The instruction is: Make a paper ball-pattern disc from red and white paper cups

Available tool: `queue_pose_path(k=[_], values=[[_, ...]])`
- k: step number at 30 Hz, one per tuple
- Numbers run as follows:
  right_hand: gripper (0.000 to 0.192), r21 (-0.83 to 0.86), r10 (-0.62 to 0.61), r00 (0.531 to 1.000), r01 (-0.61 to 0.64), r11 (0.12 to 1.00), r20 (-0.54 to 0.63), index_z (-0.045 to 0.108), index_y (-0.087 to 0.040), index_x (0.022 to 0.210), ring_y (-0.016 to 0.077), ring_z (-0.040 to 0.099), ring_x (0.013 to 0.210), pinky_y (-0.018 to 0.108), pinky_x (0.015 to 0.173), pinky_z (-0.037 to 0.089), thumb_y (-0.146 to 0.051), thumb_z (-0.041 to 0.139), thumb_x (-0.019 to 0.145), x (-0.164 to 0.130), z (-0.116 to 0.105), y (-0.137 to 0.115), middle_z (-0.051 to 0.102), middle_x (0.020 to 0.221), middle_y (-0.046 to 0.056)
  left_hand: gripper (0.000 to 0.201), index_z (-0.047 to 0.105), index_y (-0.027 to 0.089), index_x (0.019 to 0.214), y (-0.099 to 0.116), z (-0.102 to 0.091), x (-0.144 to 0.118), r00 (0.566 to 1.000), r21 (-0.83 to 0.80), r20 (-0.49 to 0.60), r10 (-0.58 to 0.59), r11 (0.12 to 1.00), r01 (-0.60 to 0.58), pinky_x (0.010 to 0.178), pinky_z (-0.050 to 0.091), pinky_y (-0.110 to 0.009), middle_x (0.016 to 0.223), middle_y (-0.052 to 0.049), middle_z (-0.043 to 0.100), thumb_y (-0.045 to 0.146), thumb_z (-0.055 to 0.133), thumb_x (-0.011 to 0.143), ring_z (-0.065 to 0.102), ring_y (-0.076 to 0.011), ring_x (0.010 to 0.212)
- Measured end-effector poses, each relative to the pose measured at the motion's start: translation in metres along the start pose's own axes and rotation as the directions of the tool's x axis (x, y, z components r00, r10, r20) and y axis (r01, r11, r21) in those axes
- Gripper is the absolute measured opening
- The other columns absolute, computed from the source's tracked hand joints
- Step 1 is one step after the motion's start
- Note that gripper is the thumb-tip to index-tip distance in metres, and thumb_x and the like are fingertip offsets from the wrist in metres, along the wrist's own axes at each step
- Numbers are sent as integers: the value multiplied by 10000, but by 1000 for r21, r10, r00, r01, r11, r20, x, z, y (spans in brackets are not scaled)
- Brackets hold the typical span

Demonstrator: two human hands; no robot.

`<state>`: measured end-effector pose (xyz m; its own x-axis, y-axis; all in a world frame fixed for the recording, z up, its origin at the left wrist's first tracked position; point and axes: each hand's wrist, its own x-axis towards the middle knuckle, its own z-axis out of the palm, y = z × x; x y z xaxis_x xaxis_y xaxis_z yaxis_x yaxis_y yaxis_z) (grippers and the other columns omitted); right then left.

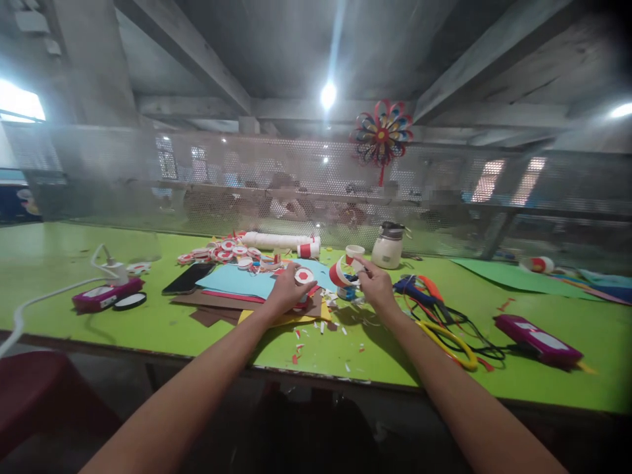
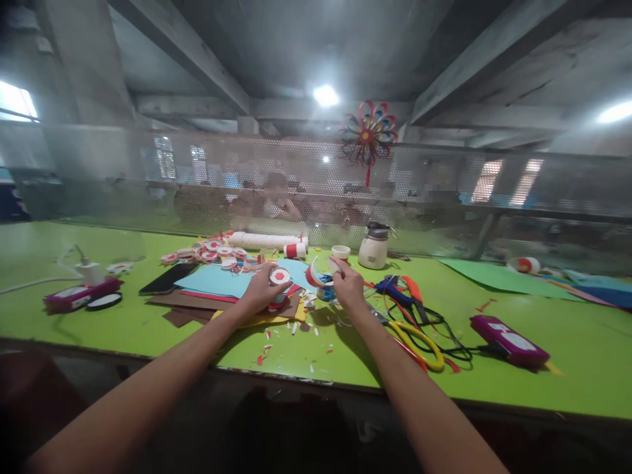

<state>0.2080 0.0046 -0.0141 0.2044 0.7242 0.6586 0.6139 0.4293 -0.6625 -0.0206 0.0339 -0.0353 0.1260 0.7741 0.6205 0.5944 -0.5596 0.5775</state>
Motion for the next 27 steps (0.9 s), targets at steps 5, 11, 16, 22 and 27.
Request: queue_pose_path(k=[5,11,16,22,27], values=[[505,-7,20,1000,-20,1000,15,641,-170,1207,153,544,574,250,611,457,-183,418,754,-2,1,-4,671,676,12,417,514,188,1013,3,-3,0,1000,16,2,-4,1000,4,713,488,-330,889,-48,661,443,669,721,641,-219,818],[496,-56,44,999,-43,998,32,591,-181,1267,168,605,691,260,684,470,-179,433,797,-5,6,-2,715,826,35,467,512,163,1044,5,-4,2,1000,27,-12,-17,999,17,756,477,-352,936,-83,651,442,675,707,627,-243,870],[463,-87,30,999,-26,996,45,577,-201,1264,158,625,744,264,725,476,-143,474,816,-8,10,0,715,987,40,430,522,171,1024,4,-3,1,1000,15,8,10,1000,-10,701,485,-324,881,-58,657,430,671,715,637,-222,810],[341,-106,43,998,-37,994,53,534,-170,1237,171,643,844,361,763,520,-283,536,915,-6,8,-1,651,1087,74,372,555,183,980,5,-4,-1,999,24,20,34,999,-35,687,489,-319,879,-52,662,439,650,727,639,-217,800],[326,-117,66,989,-50,992,135,544,-167,1211,181,636,893,385,789,528,-302,555,915,-6,8,-1,629,1107,72,330,611,178,927,2,-3,1,999,70,26,33,997,-35,774,485,-360,932,-83,664,433,647,721,623,-248,882]])
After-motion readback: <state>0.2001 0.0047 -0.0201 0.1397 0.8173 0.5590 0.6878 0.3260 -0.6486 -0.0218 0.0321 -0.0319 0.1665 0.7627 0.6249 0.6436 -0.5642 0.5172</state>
